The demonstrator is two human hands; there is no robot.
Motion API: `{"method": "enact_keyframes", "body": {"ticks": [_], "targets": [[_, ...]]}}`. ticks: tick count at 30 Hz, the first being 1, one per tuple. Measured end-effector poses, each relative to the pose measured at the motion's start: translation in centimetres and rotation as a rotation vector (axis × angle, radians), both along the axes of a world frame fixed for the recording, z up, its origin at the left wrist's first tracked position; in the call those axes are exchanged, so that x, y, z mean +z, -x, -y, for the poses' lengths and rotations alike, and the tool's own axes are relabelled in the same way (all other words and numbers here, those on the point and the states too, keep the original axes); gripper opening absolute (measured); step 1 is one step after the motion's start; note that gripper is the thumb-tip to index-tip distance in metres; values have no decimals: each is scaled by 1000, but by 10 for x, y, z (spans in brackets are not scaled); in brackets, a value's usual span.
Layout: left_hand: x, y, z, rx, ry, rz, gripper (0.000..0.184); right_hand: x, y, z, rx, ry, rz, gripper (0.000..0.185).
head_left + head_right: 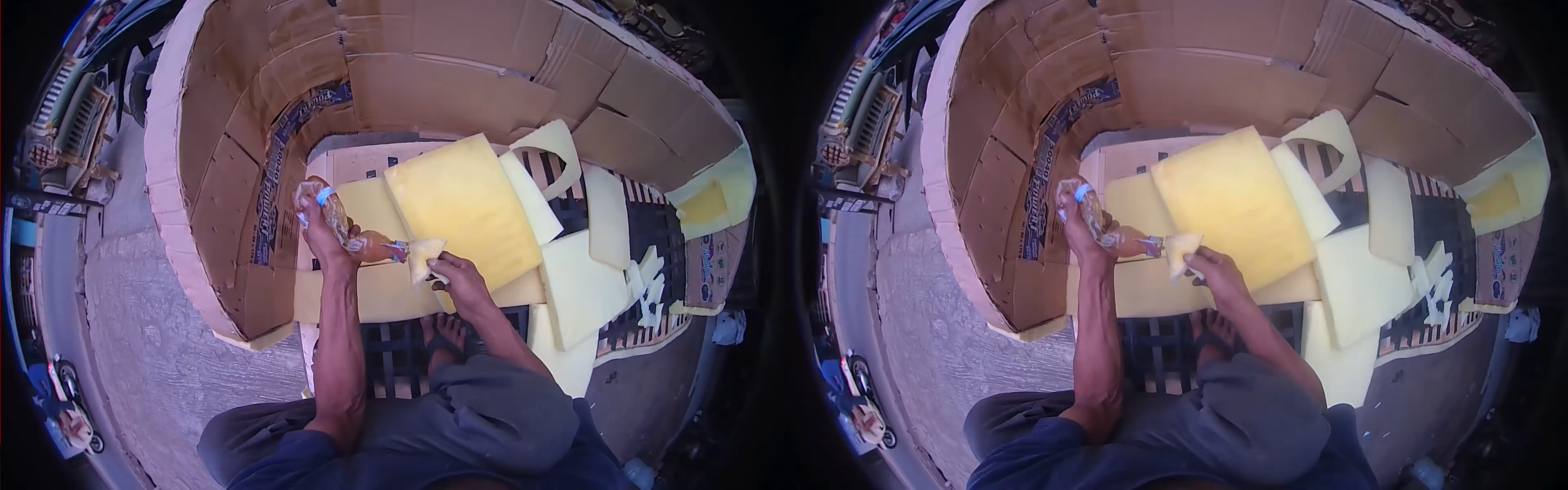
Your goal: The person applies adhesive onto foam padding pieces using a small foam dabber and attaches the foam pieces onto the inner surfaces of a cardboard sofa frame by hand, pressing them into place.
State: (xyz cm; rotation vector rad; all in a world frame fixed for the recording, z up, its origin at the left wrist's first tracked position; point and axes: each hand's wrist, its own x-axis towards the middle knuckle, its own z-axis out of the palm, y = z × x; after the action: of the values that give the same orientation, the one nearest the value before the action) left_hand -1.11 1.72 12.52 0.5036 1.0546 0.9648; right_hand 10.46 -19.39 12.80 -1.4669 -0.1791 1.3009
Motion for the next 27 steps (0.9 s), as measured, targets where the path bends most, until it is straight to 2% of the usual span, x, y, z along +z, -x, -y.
{"method": "enact_keyframes", "body": {"ticks": [4, 8, 11, 12, 14, 15, 16, 18, 20, 22, 24, 27], "targets": [[-1, 2, 0, -7, -8, -2, 50, -7, 8, -7, -32, -53, -49, 35], [7, -6, 6, 15, -79, -132, 54, -14, 8, -11, -100, -60, -116, 33], [-7, -15, 7, 133, -421, -294, 50, -13, 7, -12, -42, -39, -36, 33], [-1, -19, 10, 123, -428, -284, 50, -15, 6, -10, -54, -45, -29, 33], [9, -24, 15, -11, -566, -541, 46, -27, -5, -3, -200, -172, -175, 31], [-22, -19, 4, -146, -536, -596, 50, -38, -18, -4, -234, -247, -182, 28], [-40, -17, 4, -138, -542, -585, 50, -11, -28, -14, -258, -219, -53, 26], [-67, -6, 11, -462, 40, 53, 57, -22, -75, -33, -142, -61, 274, 29], [-83, -15, 33, -511, 187, 82, 61, -28, -116, -64, -126, -2, 566, 36], [-107, -18, 50, -494, 397, 248, 58, -31, -158, -95, -106, 204, 863, 42], [-110, -19, 63, -491, 417, 309, 58, -21, -186, -120, -79, 326, 1111, 48], [-118, -18, 63, -471, 445, 346, 56, -49, -197, -141, -12, 380, 1121, 45]]}}
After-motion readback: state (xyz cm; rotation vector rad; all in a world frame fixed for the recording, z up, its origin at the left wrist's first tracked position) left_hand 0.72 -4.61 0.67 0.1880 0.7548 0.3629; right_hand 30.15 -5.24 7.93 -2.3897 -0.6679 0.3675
